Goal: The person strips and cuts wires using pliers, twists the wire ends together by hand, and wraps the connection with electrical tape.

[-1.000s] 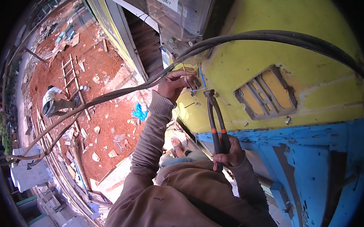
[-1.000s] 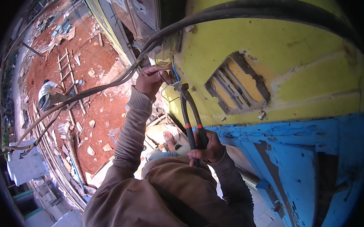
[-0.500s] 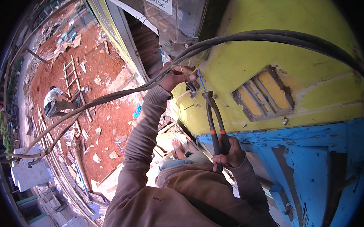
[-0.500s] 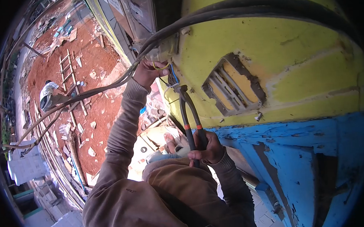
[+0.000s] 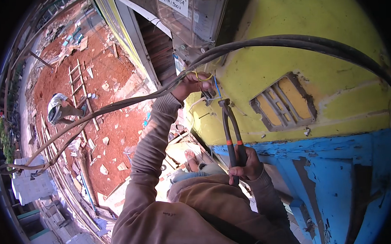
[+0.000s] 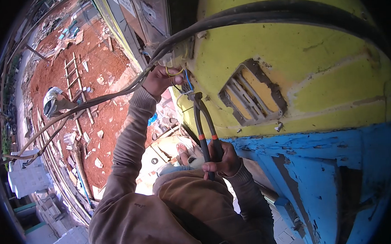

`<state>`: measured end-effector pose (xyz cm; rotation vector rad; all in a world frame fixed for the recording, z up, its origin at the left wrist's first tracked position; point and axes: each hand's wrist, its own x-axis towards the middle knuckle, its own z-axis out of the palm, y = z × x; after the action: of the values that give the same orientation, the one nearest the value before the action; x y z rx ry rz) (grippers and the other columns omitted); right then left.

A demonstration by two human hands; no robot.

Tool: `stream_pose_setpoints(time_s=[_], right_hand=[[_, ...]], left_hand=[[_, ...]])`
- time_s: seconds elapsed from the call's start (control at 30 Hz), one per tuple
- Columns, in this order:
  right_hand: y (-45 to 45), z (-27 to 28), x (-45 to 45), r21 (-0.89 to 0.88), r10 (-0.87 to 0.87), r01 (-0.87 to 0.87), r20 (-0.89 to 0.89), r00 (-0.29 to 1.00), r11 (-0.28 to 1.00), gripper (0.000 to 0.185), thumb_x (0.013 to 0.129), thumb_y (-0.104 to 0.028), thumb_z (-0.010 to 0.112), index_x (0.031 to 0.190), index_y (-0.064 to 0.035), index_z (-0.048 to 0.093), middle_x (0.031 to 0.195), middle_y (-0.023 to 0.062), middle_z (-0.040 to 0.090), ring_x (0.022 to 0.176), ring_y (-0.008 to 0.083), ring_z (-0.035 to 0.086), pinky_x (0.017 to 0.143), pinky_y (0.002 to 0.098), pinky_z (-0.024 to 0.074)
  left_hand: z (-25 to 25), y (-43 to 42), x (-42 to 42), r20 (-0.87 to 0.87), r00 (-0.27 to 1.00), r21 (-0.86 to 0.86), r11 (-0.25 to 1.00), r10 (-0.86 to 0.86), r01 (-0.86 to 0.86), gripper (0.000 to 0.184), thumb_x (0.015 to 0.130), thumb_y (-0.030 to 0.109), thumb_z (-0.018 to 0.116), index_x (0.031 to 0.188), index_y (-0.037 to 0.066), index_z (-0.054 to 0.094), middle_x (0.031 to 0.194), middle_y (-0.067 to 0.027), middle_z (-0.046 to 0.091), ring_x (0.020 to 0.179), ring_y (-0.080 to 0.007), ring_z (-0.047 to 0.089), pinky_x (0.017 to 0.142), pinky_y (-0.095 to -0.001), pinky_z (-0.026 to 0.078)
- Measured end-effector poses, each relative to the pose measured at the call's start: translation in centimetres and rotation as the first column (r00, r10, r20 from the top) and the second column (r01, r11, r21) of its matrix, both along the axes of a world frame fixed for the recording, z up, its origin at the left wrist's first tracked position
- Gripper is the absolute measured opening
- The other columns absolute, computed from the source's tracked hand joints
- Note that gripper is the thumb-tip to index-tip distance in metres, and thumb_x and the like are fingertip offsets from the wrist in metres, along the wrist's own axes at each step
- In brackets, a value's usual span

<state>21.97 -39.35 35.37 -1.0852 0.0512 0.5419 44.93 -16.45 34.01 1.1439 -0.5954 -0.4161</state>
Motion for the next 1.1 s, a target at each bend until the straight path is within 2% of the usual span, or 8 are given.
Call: stream_pose_setpoints(time_s=[0.1,0.33,0.5,0.6,0.7,0.77,1.03,1.1], right_hand=[[0.1,-0.1,0.0,0.007,0.002,-0.002,-0.001,1.000,1.000,0.037,0.065,-0.003,0.079,0.086,-0.0007,0.049,0.065,0.0131,0.063,0.049,0.0244,0.065,0.044,0.0361,0.0575],[0.1,-0.2,-0.1,0.000,0.003,-0.003,0.025,1.000,1.000,0.037,0.067,-0.002,0.078,0.083,-0.0040,0.045,0.065,0.0139,0.063,0.049,0.0238,0.065,0.043,0.0358,0.0567],[0.0,-0.3,-0.2,-0.008,-0.002,0.002,0.011,1.000,1.000,0.037,0.067,-0.001,0.078,0.082,-0.0045,0.044,0.065,0.0138,0.062,0.049,0.0245,0.065,0.044,0.0367,0.0575],[0.0,-0.5,-0.3,-0.005,-0.012,0.012,0.003,1.000,1.000,0.038,0.067,0.000,0.077,0.082,-0.0047,0.043,0.065,0.0137,0.062,0.050,0.0252,0.065,0.044,0.0374,0.0582],[0.1,-0.2,-0.2,-0.001,-0.011,0.011,0.010,1.000,1.000,0.038,0.067,0.000,0.077,0.082,-0.0045,0.043,0.065,0.0138,0.062,0.049,0.0251,0.065,0.045,0.0379,0.0585],[0.1,0.0,-0.1,0.016,0.004,-0.003,-0.038,0.999,1.000,0.038,0.066,0.004,0.079,0.080,-0.0048,0.045,0.066,0.0063,0.056,0.056,0.0247,0.068,0.052,0.0380,0.0615],[0.3,0.9,0.1,0.068,0.014,-0.013,-0.005,1.000,0.998,0.037,0.067,0.002,0.079,0.080,-0.0033,0.045,0.066,0.0071,0.056,0.053,0.0243,0.066,0.050,0.0385,0.0612],[0.2,1.1,0.2,0.068,0.009,-0.008,-0.011,1.000,0.998,0.037,0.067,0.001,0.079,0.080,-0.0030,0.045,0.066,0.0072,0.055,0.052,0.0241,0.065,0.050,0.0387,0.0611]], left_hand=[[-0.3,-0.1,0.0,-0.038,0.991,-0.130,0.984,-0.129,0.123,0.012,0.089,0.007,0.069,0.095,-0.003,0.070,0.092,-0.0083,0.070,0.086,-0.0159,0.065,0.082,-0.0289,0.051],[-1.0,-0.2,0.6,0.019,0.993,-0.178,0.977,-0.114,0.115,0.013,0.088,0.006,0.069,0.097,-0.003,0.070,0.090,-0.0082,0.070,0.082,-0.0148,0.065,0.078,-0.0286,0.051],[-0.8,-0.1,1.1,0.016,0.991,0.093,0.987,0.132,-0.132,0.018,0.079,0.011,0.081,0.093,0.002,0.075,0.082,-0.0051,0.073,0.073,-0.0119,0.066,0.068,-0.0266,0.052],[-0.5,-0.3,0.8,0.024,0.979,0.125,0.971,0.202,-0.203,0.018,0.078,0.010,0.082,0.092,0.002,0.075,0.082,-0.0056,0.074,0.073,-0.0125,0.067,0.067,-0.0261,0.052],[-1.4,-0.5,1.2,0.035,0.972,0.084,0.969,0.230,-0.232,0.021,0.076,0.011,0.084,0.092,0.000,0.074,0.082,-0.0072,0.073,0.074,-0.0132,0.068,0.068,-0.0257,0.053],[-1.5,-0.9,1.1,0.052,0.961,0.073,0.959,0.272,-0.275,0.023,0.076,0.011,0.085,0.091,-0.001,0.074,0.082,-0.0083,0.073,0.074,-0.0133,0.068,0.068,-0.0259,0.053],[-1.3,-0.4,1.1,0.082,0.950,0.167,0.935,0.303,-0.313,0.026,0.076,0.014,0.085,0.089,-0.004,0.070,0.082,-0.0109,0.072,0.076,-0.0139,0.068,0.070,-0.0272,0.054],[-1.2,-0.5,0.6,0.087,0.949,0.004,0.952,0.304,-0.306,0.022,0.082,0.014,0.080,0.091,-0.003,0.070,0.083,-0.0104,0.072,0.079,-0.0139,0.068,0.071,-0.0263,0.054]])
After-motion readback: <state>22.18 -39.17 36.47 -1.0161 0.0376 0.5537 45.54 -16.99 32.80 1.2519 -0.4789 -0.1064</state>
